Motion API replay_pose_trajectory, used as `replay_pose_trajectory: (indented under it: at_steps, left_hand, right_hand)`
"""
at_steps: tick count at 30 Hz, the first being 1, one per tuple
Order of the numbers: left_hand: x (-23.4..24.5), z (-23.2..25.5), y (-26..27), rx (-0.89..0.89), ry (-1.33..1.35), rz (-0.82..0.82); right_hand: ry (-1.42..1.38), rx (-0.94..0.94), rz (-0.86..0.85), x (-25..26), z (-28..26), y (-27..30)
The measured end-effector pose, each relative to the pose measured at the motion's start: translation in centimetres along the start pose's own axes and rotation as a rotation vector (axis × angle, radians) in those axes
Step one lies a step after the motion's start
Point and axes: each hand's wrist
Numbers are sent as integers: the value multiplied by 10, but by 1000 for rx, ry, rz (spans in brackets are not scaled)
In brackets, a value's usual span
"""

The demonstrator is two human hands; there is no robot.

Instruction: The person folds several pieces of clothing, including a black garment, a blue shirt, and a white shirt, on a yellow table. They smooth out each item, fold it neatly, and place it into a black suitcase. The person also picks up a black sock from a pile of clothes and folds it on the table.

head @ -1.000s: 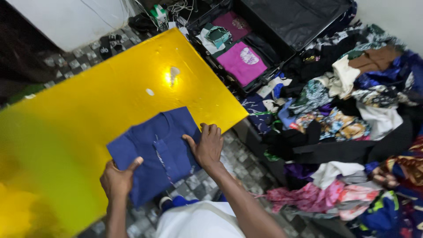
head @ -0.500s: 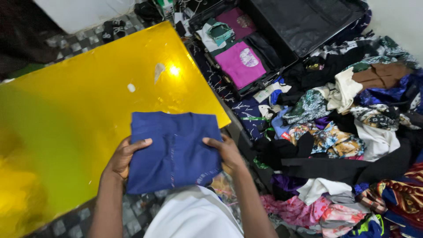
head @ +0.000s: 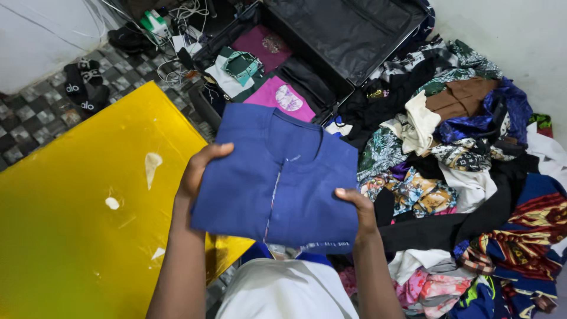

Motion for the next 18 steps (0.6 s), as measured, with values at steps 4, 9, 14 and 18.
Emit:
replay_pose_trajectory:
  at_steps: [4,9,14,18]
  left_hand:
    - [21,6,-51,141,174,10]
    - [19,-17,-86,-204,441,-74]
    - [2,-82,-131,-569,526,16]
    - [23,-99,-191,-551,544,261]
  right_hand:
    - [-16,44,-3,-2,-6,-32]
    - [-126,46,-50,-4,-19,-75]
    - [-156,107,-177,-29,-72,-130]
    - [-53,33,-143,-46,-109,-156]
Point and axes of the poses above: each hand's wrist, its own y-axis away from the middle knuckle, its own x-axis out of the back of the hand, z = x × y
